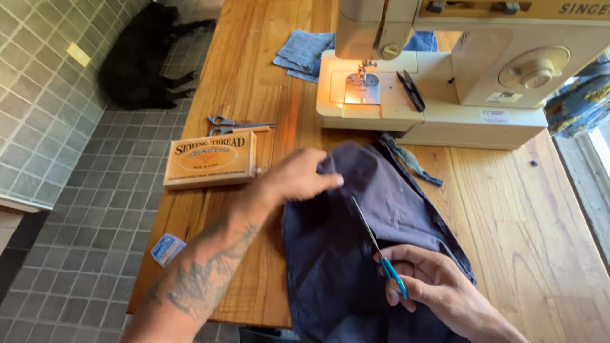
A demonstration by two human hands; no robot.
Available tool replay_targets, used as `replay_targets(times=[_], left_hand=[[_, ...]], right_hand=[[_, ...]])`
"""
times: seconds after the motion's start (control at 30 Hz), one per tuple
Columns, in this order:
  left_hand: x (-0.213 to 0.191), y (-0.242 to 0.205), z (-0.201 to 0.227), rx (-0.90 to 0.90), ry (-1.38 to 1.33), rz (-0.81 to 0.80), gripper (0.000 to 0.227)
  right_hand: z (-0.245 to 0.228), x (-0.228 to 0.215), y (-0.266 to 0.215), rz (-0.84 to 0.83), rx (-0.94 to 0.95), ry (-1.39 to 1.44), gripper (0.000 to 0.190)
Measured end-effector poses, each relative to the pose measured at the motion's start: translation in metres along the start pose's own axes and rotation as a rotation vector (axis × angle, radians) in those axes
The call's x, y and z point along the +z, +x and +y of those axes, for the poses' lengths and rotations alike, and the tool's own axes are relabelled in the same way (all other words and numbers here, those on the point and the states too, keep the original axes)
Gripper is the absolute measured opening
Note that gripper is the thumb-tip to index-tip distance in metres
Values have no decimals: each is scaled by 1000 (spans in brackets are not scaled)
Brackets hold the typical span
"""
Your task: The person uses a seam ripper to remove stitches from a dark piece of fabric on a wooden table. They then use scissors to cut the fabric along the seam line, separating it into two pieces. A black cat is visible resting on the floor in the background.
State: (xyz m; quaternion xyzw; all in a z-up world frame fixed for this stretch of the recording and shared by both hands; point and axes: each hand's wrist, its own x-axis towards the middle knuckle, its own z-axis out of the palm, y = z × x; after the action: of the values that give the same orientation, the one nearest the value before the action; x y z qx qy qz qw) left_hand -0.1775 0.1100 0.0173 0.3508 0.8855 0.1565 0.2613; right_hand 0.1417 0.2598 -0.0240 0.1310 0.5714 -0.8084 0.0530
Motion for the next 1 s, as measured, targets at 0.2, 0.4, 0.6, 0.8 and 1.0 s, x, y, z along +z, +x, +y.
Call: replay_targets(times=[0.2, 0.4, 0.6, 0.8, 1.0], left_hand=[[3, 18, -26, 346, -1171, -277, 35], [-5, -14, -1, 226, -1197, -447, 104], [-26, -52, 38, 248, -711, -319, 95], [-31, -65, 51, 125, -667, -272, 69], [-42, -76, 57, 44, -445, -132, 93]], right_hand=[[9, -5, -9, -21, -111, 81, 68], [10, 5, -12, -65, -150, 53, 67], [10, 12, -14, -108, -189, 68, 66], [12, 15, -15, -100, -190, 59, 63], [6, 19, -15, -102, -217, 58, 65]])
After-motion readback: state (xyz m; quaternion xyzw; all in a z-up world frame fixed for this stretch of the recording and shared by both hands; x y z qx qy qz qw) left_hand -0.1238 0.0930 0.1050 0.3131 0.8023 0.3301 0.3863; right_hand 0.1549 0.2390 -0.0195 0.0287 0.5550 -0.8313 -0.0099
